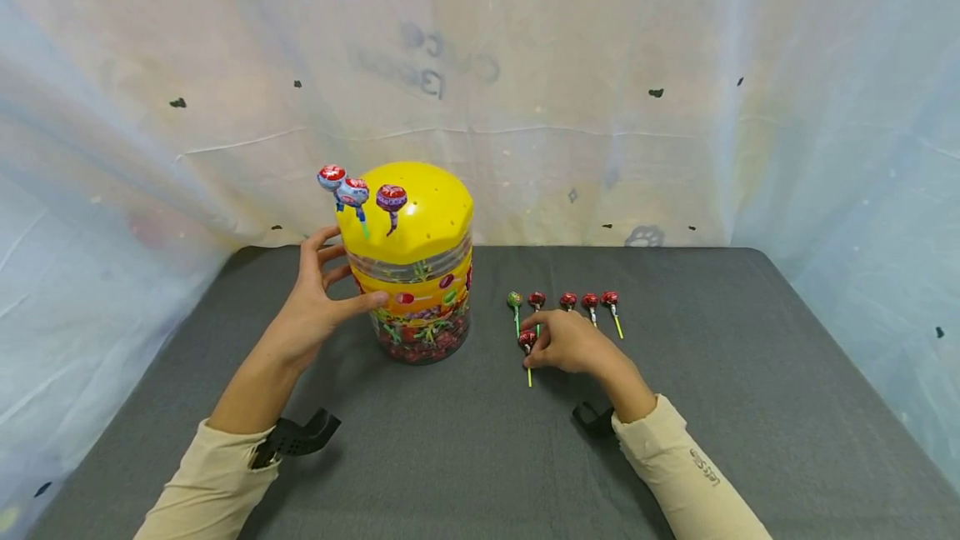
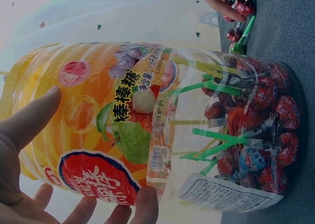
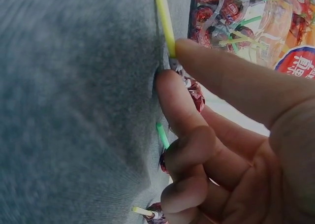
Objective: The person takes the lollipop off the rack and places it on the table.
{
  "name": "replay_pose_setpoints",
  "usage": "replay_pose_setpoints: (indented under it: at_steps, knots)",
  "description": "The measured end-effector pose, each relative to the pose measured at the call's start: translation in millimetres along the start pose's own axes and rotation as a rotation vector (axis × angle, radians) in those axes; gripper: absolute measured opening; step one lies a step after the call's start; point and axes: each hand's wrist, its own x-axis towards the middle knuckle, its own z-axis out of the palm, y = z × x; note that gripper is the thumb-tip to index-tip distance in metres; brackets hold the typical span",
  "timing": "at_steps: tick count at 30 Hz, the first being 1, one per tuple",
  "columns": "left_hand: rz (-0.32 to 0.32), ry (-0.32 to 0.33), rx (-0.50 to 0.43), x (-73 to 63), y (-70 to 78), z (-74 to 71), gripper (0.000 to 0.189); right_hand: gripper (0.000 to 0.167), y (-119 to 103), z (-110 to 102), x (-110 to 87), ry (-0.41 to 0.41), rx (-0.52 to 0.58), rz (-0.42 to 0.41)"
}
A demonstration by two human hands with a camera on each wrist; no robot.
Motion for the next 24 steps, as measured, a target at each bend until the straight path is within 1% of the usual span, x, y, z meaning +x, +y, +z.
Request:
replay_pose_setpoints:
  at_steps: [12, 18, 24]
  knots:
    - [-0.020, 0.018, 0.000, -0.1, 0.7, 0.8, 0.101, 0.053, -2.0, -0.6, -1.1, -0.001, -0.010, -0.008]
    - [-0.013, 0.019, -0.001, -0.8, 1.9, 1.7, 0.101, 0.053, -3.3, -0.5, -1.7, 0.003, -0.022, -0.007]
    - [-0.009, 0.016, -0.002, -1.9, 3.1, 1.9, 0.101, 0.052, -4.8, -0.1, -1.8, 0.011, -0.008, -0.018]
